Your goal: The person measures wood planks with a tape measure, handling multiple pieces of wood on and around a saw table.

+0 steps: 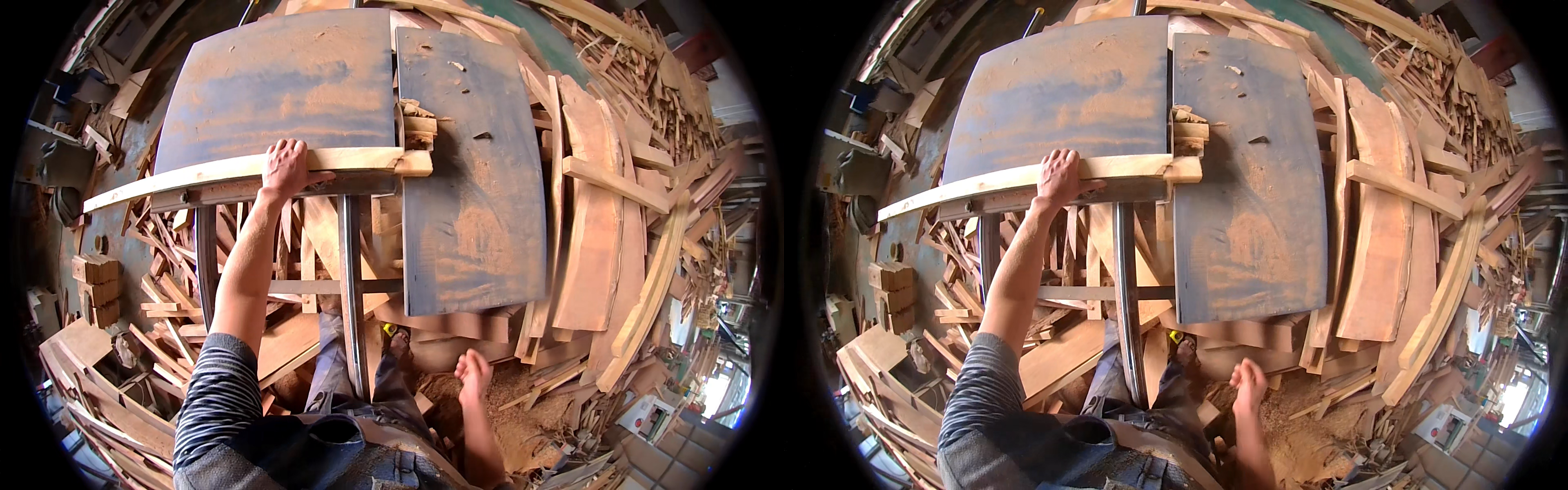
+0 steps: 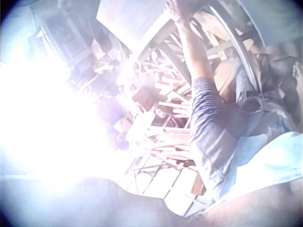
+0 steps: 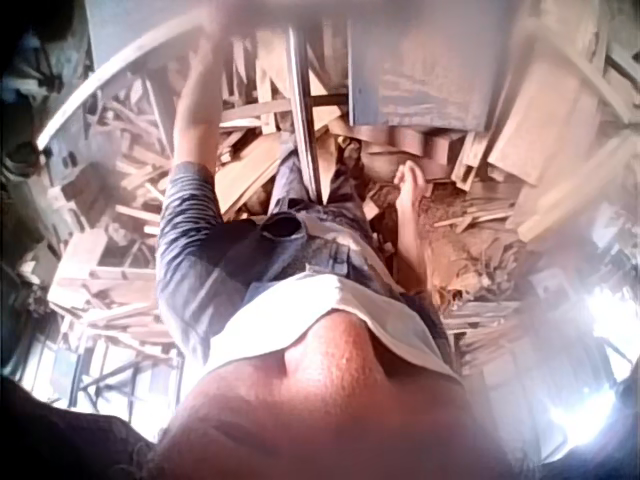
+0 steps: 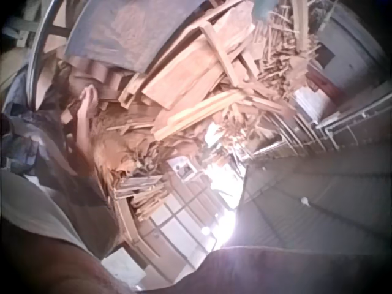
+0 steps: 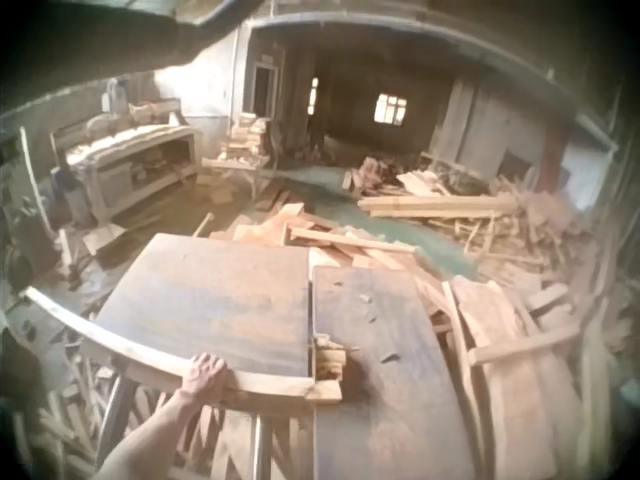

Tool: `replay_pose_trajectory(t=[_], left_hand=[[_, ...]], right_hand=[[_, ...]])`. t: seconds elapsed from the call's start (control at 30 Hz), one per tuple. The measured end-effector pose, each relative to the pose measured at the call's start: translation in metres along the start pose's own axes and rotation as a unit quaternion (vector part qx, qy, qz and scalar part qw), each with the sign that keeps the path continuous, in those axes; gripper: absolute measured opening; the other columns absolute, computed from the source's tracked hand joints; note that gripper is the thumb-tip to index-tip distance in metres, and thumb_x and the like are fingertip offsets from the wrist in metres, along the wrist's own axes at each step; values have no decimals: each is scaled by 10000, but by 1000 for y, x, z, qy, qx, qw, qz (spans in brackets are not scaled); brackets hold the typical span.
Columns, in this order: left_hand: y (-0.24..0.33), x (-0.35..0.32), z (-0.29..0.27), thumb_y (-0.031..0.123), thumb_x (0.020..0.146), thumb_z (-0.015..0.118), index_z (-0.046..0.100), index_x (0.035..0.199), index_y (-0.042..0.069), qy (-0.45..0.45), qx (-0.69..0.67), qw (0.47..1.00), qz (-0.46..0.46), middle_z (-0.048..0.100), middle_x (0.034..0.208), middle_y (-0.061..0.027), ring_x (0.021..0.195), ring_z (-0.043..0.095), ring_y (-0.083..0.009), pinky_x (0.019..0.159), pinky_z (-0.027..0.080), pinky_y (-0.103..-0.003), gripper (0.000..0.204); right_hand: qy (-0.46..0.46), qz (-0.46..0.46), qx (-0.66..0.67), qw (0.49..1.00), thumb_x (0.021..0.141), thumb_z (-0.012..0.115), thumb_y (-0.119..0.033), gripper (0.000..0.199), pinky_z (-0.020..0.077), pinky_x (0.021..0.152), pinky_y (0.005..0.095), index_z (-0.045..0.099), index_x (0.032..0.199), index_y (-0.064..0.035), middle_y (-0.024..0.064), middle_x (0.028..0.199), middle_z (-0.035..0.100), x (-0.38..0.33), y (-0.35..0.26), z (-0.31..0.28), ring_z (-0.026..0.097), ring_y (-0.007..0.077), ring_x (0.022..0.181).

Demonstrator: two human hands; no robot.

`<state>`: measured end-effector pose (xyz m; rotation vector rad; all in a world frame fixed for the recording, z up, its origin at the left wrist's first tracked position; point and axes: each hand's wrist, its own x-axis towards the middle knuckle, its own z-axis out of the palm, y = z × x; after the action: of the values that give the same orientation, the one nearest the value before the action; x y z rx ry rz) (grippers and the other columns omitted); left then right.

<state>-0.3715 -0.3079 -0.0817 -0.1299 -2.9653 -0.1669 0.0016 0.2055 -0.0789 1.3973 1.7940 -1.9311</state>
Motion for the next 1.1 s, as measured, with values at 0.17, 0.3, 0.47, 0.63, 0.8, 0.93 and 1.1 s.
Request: replay_pose_trajectory(t=[0.17,0.3,0.47,0.63,0.8,0.93,1.1], left_hand=[[-22,54,11,809,701,703,654,1064,-13,-18,11,999,-32,663,1087,-183,1116,593,-331,1003,445,-461,900],[-25,65,7,808,697,706,659,1061,-22,-46,3,999,-18,669,1049,-186,1098,593,-329,992,457,-451,908],[-8,24,2,804,695,716,653,1065,-38,-64,1,998,-23,662,1040,-170,1058,585,-307,984,462,-442,921],[18,-48,-10,775,708,723,644,1071,-26,-65,-4,998,-3,633,1064,-162,1086,569,-312,997,434,-438,883],[48,-125,-31,712,675,780,637,1027,-2,-63,-15,998,-7,619,1045,-140,1074,571,-308,998,433,-442,810],[65,-178,-38,694,640,809,625,1016,6,-78,-32,996,-32,615,1036,-130,1096,573,-310,1028,421,-444,805],[78,-213,-40,780,666,735,660,1003,3,-66,-27,997,-21,620,1025,-126,1070,577,-291,995,426,-419,849]], right_hand=[[8,19,-21,1000,975,665,-173,215,538,618,272,675,1146,-43,46,912,694,-59,46,-34,634,118,716],[60,4,-52,997,981,652,-160,244,549,639,266,669,1177,-15,70,934,698,-90,59,-39,647,128,738],[18,-4,-8,1000,979,666,-144,222,523,623,244,662,1159,-13,58,898,687,-85,80,-28,628,109,711],[-114,-129,-107,979,971,697,-179,248,473,585,231,672,1159,-19,14,833,641,-43,44,25,572,71,677],[-116,-381,-271,876,891,739,-155,340,551,813,364,685,1198,-18,139,999,728,42,-61,122,692,229,923],[-76,-546,-401,731,823,725,-53,634,481,1030,442,508,1419,-40,217,1371,555,58,-147,209,562,385,1235],[-144,-550,-530,629,768,745,-143,820,428,1108,493,392,1506,-84,214,1514,417,87,-174,263,459,436,1351]])
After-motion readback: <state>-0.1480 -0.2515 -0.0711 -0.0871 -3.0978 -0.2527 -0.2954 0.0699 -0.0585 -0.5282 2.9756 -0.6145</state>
